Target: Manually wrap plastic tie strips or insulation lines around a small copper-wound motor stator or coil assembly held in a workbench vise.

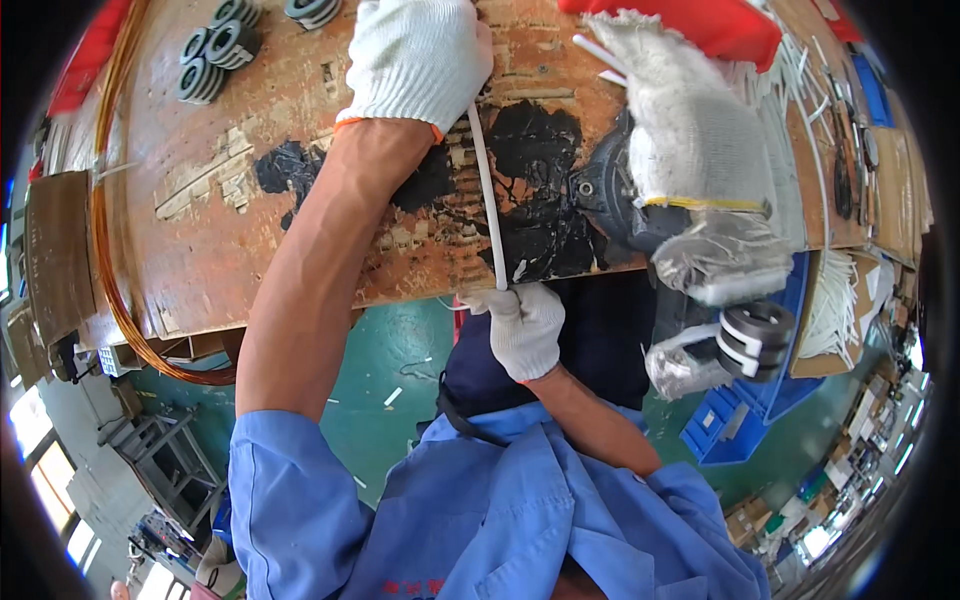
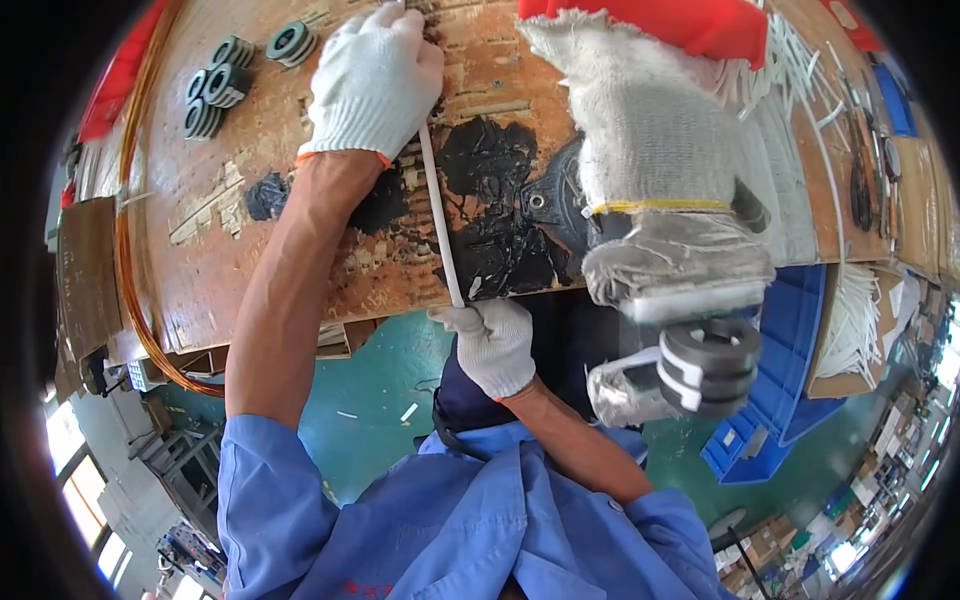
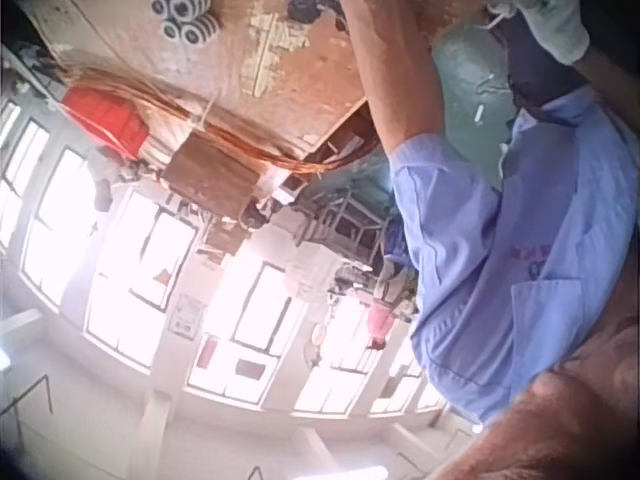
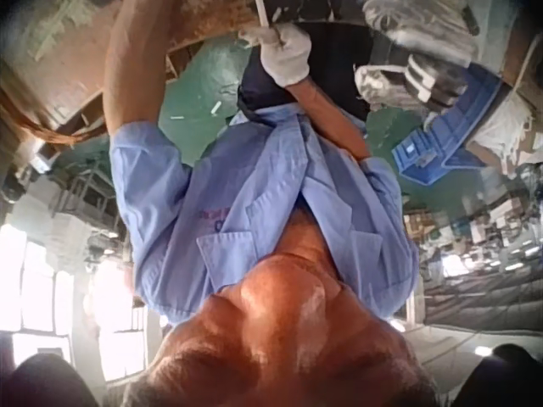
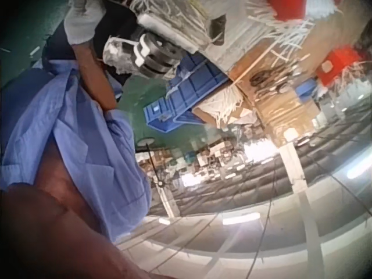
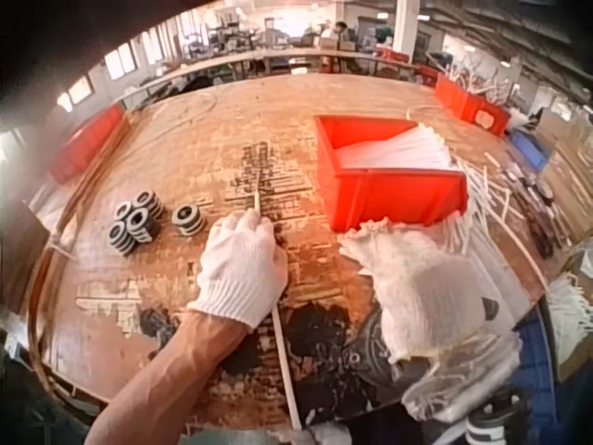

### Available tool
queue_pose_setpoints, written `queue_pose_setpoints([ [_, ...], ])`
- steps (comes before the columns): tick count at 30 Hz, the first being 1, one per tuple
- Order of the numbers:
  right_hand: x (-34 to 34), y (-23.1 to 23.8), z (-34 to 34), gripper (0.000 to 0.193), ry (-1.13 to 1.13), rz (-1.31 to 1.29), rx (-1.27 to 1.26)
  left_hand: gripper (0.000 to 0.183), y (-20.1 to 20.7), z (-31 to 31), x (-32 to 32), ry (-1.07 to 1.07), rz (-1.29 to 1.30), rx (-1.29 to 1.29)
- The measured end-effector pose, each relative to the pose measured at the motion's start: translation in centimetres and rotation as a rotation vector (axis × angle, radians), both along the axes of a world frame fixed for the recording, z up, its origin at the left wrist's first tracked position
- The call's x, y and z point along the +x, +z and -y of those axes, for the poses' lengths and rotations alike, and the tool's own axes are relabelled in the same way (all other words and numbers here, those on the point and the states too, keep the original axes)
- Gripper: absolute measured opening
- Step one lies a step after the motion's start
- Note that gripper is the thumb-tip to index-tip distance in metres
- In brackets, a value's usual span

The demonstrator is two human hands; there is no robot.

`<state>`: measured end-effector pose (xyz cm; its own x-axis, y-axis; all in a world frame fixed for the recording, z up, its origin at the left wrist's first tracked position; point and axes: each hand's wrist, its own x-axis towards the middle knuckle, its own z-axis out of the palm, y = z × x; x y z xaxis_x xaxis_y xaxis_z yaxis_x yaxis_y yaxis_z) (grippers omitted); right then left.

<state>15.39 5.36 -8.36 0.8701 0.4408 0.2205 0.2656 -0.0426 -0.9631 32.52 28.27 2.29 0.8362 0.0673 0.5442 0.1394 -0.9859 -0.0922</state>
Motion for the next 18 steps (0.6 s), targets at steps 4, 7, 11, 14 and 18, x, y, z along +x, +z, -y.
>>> queue_pose_setpoints([
  [4,-0.4,4.2,0.3,0.029,0.017,-0.535,0.120,0.023,0.5,-0.4,-0.7,-0.047,0.046,-0.093],
  [7,-1.2,8.7,1.3,0.027,0.052,-0.659,0.210,0.028,2.1,1.4,-4.0,0.030,-0.088,-0.463],
  [11,-1.7,13.8,3.9,0.031,0.112,-0.634,0.202,0.041,8.6,8.6,-14.8,0.031,-0.030,-1.982],
  [14,-2.1,16.2,6.1,0.025,0.167,-0.654,0.282,0.047,9.1,11.7,-19.8,-0.402,-0.163,-2.518],
  [18,-3.6,16.9,9.0,0.027,0.174,-0.718,0.658,0.030,10.4,17.6,-22.8,-0.474,0.031,-2.529],
])
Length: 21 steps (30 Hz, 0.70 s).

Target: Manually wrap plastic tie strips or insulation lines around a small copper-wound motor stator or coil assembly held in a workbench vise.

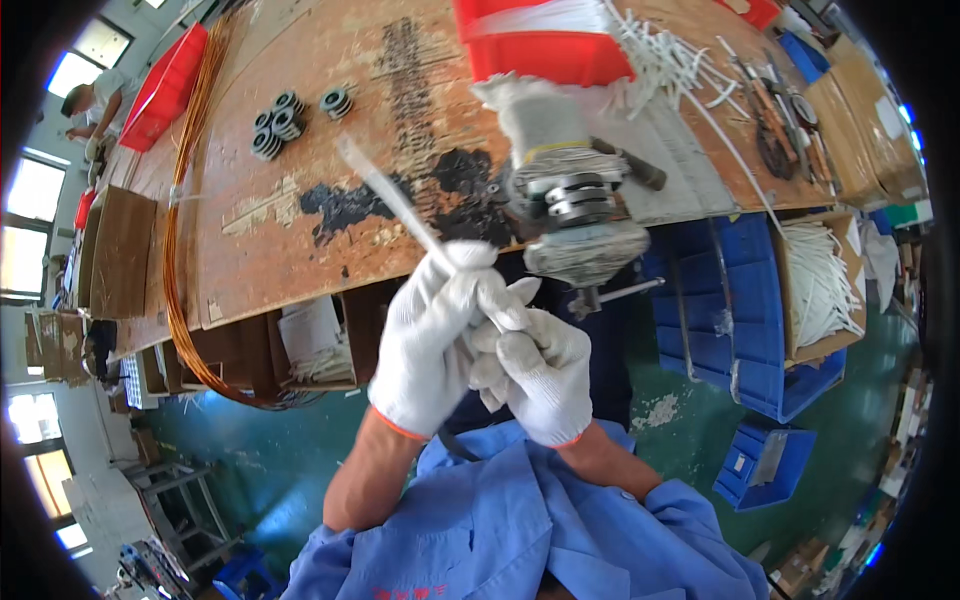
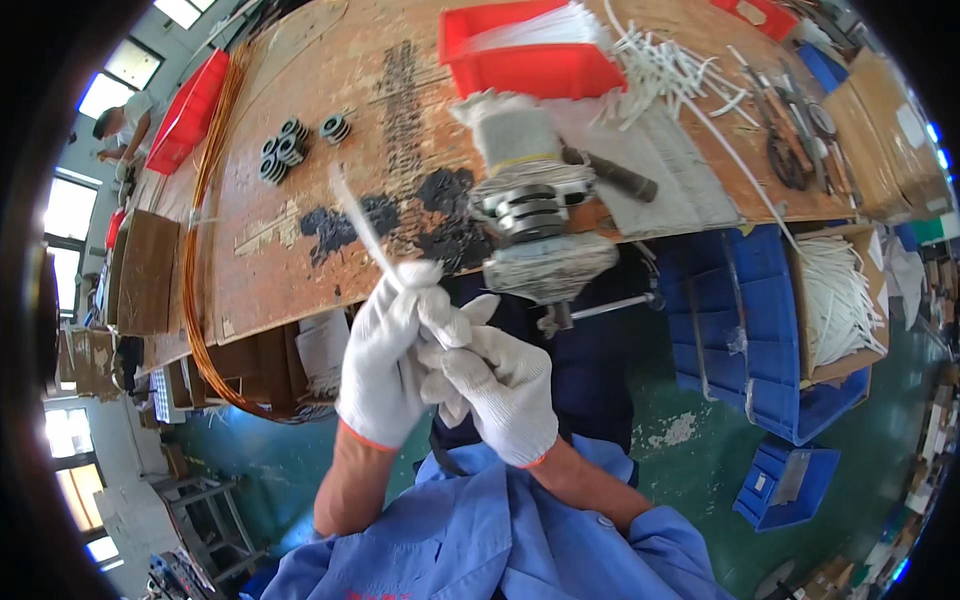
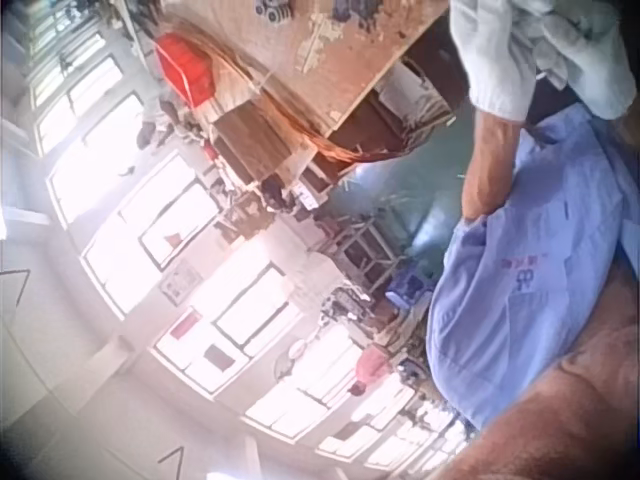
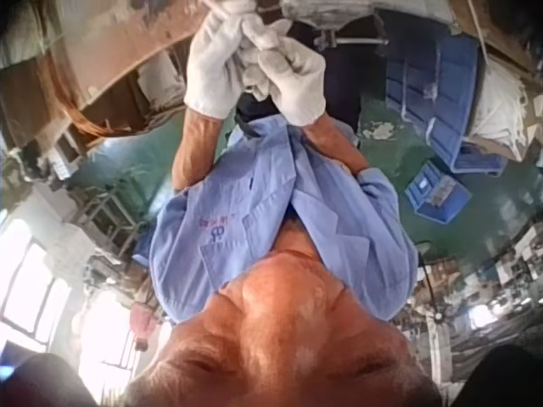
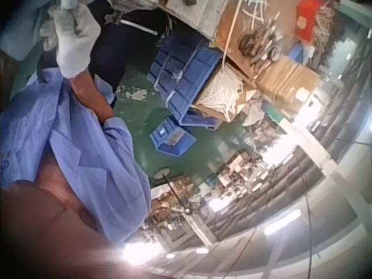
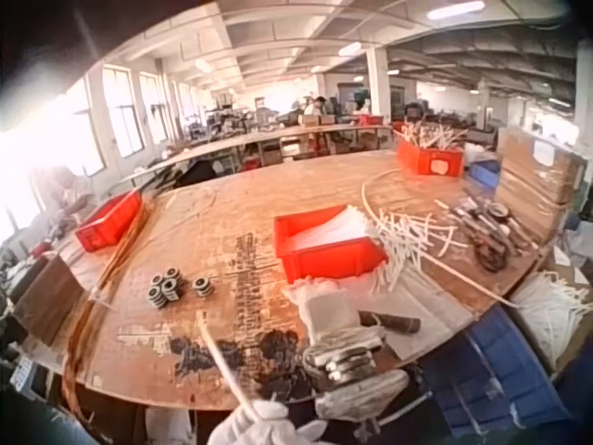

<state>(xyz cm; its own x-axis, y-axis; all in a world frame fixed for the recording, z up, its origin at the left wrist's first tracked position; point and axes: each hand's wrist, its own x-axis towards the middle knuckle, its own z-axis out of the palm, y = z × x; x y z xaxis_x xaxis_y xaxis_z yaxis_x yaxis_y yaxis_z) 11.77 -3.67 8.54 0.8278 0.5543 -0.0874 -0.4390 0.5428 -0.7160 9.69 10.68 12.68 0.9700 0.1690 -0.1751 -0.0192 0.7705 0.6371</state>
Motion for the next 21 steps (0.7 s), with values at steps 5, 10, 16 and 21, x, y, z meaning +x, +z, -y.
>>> queue_pose_setpoints([
  [5,-0.9,1.2,4.9,0.040,-0.026,-0.082,0.239,0.025,-0.5,7.1,-1.6,0.148,0.243,0.192],
  [10,-2.7,-2.2,19.4,0.025,-0.096,-0.130,0.239,0.025,-1.6,11.3,-1.2,0.038,0.154,0.048],
  [16,-10.3,-7.8,33.7,0.028,-0.370,-0.237,0.358,0.032,-2.2,16.6,-0.4,-0.211,0.059,0.215],
  [21,-13.3,-8.8,34.3,0.032,-0.455,-0.259,0.451,0.037,-3.1,17.9,1.8,-0.402,0.047,0.186],
])
